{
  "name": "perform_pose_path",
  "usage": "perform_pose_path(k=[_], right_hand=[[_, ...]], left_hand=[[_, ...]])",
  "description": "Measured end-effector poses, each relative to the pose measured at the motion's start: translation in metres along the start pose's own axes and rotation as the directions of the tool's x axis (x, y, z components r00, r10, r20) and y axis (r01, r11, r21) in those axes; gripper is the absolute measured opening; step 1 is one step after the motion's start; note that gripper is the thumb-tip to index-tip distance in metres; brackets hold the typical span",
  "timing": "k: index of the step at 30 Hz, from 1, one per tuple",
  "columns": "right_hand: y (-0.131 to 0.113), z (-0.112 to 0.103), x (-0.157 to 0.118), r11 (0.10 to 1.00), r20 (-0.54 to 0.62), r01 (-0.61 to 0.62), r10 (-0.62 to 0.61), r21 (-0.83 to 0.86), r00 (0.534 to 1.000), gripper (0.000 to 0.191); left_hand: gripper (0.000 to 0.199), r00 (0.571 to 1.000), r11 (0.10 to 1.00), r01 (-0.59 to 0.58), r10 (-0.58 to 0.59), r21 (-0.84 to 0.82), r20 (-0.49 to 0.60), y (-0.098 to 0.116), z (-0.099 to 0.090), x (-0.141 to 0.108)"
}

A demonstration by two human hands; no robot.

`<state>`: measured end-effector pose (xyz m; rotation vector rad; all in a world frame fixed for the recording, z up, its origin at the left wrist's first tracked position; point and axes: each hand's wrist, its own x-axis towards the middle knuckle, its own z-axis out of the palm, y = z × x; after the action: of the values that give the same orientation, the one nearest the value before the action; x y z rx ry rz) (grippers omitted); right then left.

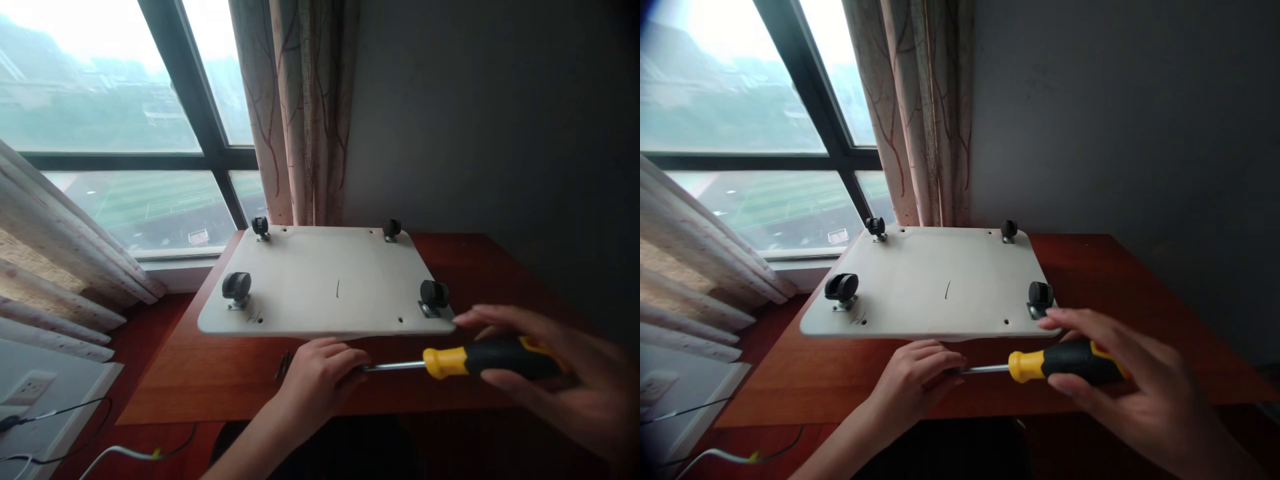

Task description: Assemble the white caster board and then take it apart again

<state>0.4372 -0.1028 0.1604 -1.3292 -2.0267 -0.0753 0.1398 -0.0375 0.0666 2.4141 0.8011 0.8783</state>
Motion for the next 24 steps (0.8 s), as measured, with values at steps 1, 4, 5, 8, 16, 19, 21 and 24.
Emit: perform_pose_path(k=[1, 4, 5, 8, 16, 19, 21, 24], right_hand=[[-0.001, -0.011, 0.013, 0.999, -0.042, 0.015, -0.016, -0.03, 0.999, 0.041], [-0.007, -0.034, 0.054, 0.994, -0.072, 0.054, -0.061, -0.092, 0.996, 0.046], [-0.009, -0.037, 0.067, 0.991, -0.072, 0.065, -0.074, -0.114, 0.995, 0.045], [-0.012, -0.037, 0.101, 0.98, 0.001, 0.14, -0.141, -0.138, 0.99, 0.043], [0.001, -0.031, 0.13, 0.969, 0.116, 0.166, -0.146, -0.183, 0.982, 0.043], [0.0, -0.032, 0.132, 0.969, 0.148, 0.166, -0.14, -0.185, 0.979, 0.049], [-0.001, -0.033, 0.134, 0.969, 0.157, 0.175, -0.148, -0.173, 0.976, 0.049], [-0.002, -0.032, 0.134, 0.975, 0.171, 0.173, -0.148, -0.14, 0.974, 0.043]], left_hand=[[0.012, 1.0, 0.999, -0.003, 0.004, -0.036, 0.018, 0.003, 0.0, 0.012], [0.015, 0.996, 1.0, 0.003, -0.001, -0.014, 0.087, 0.011, 0.002, 0.053], [0.017, 0.994, 1.0, 0.005, -0.004, -0.007, 0.109, 0.012, 0.003, 0.066], [0.014, 0.989, 0.997, 0.021, -0.011, -0.072, 0.146, 0.013, 0.008, 0.099], [0.008, 0.986, 0.964, 0.082, -0.042, -0.252, 0.159, 0.004, 0.024, 0.118], [0.007, 0.987, 0.95, 0.083, -0.036, -0.301, 0.158, 0.002, 0.03, 0.12], [0.007, 0.986, 0.946, 0.087, -0.038, -0.311, 0.16, 0.0, 0.033, 0.122], [0.009, 0.984, 0.951, 0.109, -0.061, -0.29, 0.17, -0.002, 0.037, 0.123]])
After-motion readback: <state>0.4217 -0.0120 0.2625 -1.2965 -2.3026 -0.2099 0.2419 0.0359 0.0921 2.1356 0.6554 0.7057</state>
